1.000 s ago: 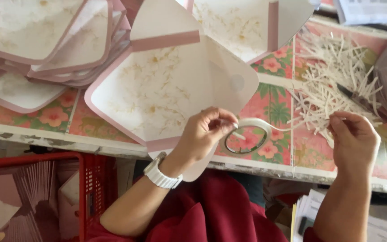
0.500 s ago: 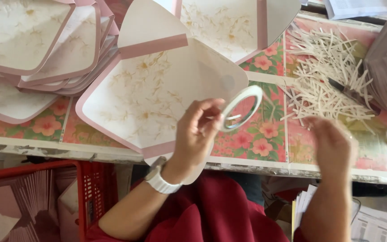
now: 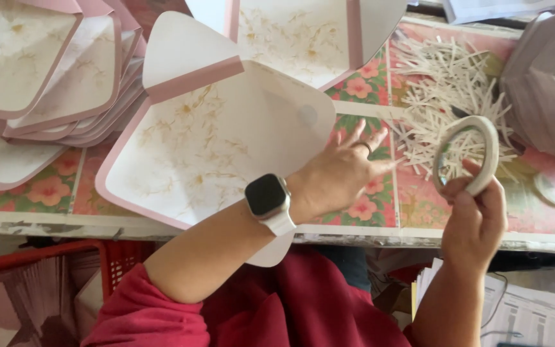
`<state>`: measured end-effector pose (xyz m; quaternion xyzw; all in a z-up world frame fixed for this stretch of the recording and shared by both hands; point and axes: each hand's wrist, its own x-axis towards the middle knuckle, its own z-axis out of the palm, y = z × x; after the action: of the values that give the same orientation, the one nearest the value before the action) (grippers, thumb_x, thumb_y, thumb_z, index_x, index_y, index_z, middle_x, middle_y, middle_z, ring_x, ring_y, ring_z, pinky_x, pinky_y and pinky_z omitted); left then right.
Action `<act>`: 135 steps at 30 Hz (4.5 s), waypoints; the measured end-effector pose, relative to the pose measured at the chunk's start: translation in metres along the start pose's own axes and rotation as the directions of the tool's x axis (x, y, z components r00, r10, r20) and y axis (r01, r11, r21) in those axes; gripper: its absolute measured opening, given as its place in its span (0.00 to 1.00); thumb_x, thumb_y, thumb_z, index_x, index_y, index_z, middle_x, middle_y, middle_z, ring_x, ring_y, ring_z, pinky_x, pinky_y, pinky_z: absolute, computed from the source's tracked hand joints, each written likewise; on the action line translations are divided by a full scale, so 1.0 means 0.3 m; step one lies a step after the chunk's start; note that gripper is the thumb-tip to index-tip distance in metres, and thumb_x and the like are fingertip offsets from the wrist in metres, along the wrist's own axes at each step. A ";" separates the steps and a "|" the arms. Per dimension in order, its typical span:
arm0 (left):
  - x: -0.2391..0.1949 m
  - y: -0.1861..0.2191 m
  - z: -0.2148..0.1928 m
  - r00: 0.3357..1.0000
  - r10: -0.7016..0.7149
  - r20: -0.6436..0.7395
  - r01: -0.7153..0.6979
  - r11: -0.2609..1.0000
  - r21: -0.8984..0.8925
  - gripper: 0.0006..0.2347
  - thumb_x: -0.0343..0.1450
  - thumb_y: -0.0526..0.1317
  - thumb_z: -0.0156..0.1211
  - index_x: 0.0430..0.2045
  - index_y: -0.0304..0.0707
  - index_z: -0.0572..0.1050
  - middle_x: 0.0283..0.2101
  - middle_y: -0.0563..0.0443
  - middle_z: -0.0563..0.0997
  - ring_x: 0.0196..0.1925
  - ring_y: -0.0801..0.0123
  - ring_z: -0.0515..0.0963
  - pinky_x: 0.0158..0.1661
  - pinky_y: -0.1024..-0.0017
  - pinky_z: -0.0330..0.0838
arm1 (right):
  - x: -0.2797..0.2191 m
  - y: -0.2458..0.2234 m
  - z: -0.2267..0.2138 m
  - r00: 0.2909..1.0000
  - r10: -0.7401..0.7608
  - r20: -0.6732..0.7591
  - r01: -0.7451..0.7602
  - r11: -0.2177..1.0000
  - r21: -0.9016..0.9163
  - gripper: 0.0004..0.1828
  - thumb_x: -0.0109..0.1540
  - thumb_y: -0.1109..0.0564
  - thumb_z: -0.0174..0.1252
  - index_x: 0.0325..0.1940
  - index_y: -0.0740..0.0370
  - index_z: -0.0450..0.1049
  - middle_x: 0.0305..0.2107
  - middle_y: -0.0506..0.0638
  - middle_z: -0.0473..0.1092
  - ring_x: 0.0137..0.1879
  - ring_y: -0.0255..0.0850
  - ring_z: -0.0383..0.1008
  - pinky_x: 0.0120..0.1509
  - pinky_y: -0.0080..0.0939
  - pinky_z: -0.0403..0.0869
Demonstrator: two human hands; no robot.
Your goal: Assembling decorative invitations by folding paper and applying adhesive tape.
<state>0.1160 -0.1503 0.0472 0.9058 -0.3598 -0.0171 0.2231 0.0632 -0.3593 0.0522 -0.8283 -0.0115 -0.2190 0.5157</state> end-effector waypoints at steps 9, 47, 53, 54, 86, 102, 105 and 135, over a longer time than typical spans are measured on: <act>-0.070 0.061 -0.034 0.881 -0.031 -0.472 -0.172 0.909 -0.379 0.17 0.72 0.41 0.53 0.55 0.40 0.66 0.46 0.52 0.81 0.43 0.62 0.70 0.46 0.68 0.70 | -0.052 0.189 -0.063 0.974 -0.032 0.225 -0.066 0.906 0.417 0.16 0.67 0.62 0.36 0.51 0.71 0.67 0.24 0.52 0.61 0.35 0.38 0.61 0.46 0.36 0.64; -0.345 0.039 -0.075 0.920 -0.391 0.040 0.206 0.393 -0.896 0.07 0.66 0.42 0.60 0.33 0.41 0.79 0.25 0.58 0.78 0.24 0.82 0.67 0.27 0.83 0.61 | -0.074 -0.134 0.076 0.838 -0.262 0.479 0.253 0.964 0.083 0.08 0.62 0.69 0.48 0.42 0.77 0.70 0.32 0.60 0.74 0.38 0.45 0.77 0.49 0.37 0.76; -0.354 0.013 -0.040 0.875 -0.481 -0.054 0.048 0.198 -0.979 0.05 0.65 0.34 0.61 0.33 0.37 0.78 0.32 0.49 0.83 0.36 0.73 0.84 0.43 0.78 0.81 | -0.043 -0.169 0.090 0.764 -0.333 0.553 0.343 0.935 0.089 0.06 0.62 0.70 0.49 0.40 0.75 0.72 0.34 0.61 0.73 0.42 0.47 0.77 0.50 0.38 0.76; -0.351 0.013 -0.041 0.863 -0.492 -0.114 0.048 0.304 -0.952 0.04 0.66 0.34 0.61 0.32 0.38 0.78 0.34 0.51 0.83 0.38 0.74 0.84 0.43 0.81 0.80 | -0.037 -0.195 0.100 0.726 -0.342 0.597 0.388 0.920 0.055 0.08 0.63 0.70 0.49 0.42 0.73 0.74 0.41 0.61 0.73 0.49 0.47 0.76 0.56 0.38 0.75; -0.581 -0.024 0.100 0.963 -0.111 -0.246 0.149 0.979 0.141 0.19 0.64 0.32 0.48 0.51 0.39 0.73 0.59 0.55 0.71 0.64 0.57 0.64 0.62 0.47 0.53 | -0.066 -0.245 0.288 0.337 -0.451 0.827 0.410 0.861 0.303 0.06 0.62 0.63 0.48 0.32 0.67 0.67 0.42 0.60 0.69 0.50 0.52 0.71 0.57 0.46 0.69; -0.702 -0.055 0.072 0.841 -0.025 -0.541 0.019 1.000 -0.017 0.03 0.72 0.25 0.51 0.30 0.28 0.72 0.41 0.42 0.75 0.51 0.53 0.75 0.56 0.52 0.68 | -0.115 -0.124 0.419 0.436 -0.201 0.877 0.361 0.932 0.034 0.02 0.61 0.62 0.55 0.34 0.62 0.74 0.40 0.49 0.71 0.49 0.43 0.68 0.59 0.43 0.63; -0.702 -0.063 0.098 0.859 0.014 -0.512 0.027 0.997 0.072 0.03 0.73 0.30 0.53 0.36 0.36 0.74 0.51 0.49 0.76 0.52 0.55 0.76 0.57 0.52 0.66 | -0.114 -0.119 0.425 0.448 -0.194 0.873 0.368 0.930 0.018 0.03 0.61 0.62 0.56 0.32 0.61 0.73 0.38 0.47 0.71 0.46 0.41 0.67 0.57 0.40 0.64; -0.603 0.015 0.148 0.883 -0.214 -0.417 0.340 0.905 0.256 0.18 0.73 0.47 0.56 0.55 0.42 0.70 0.45 0.57 0.68 0.47 0.62 0.71 0.50 0.57 0.68 | -0.029 -0.030 0.300 0.624 -0.227 0.748 0.423 0.902 -0.080 0.03 0.64 0.67 0.57 0.41 0.67 0.74 0.35 0.54 0.70 0.37 0.42 0.71 0.44 0.37 0.69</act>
<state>-0.0295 -0.0513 -0.0144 0.9583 -0.1726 0.1852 0.1327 0.0849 -0.2759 0.0231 -0.8877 -0.3366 0.0353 0.3122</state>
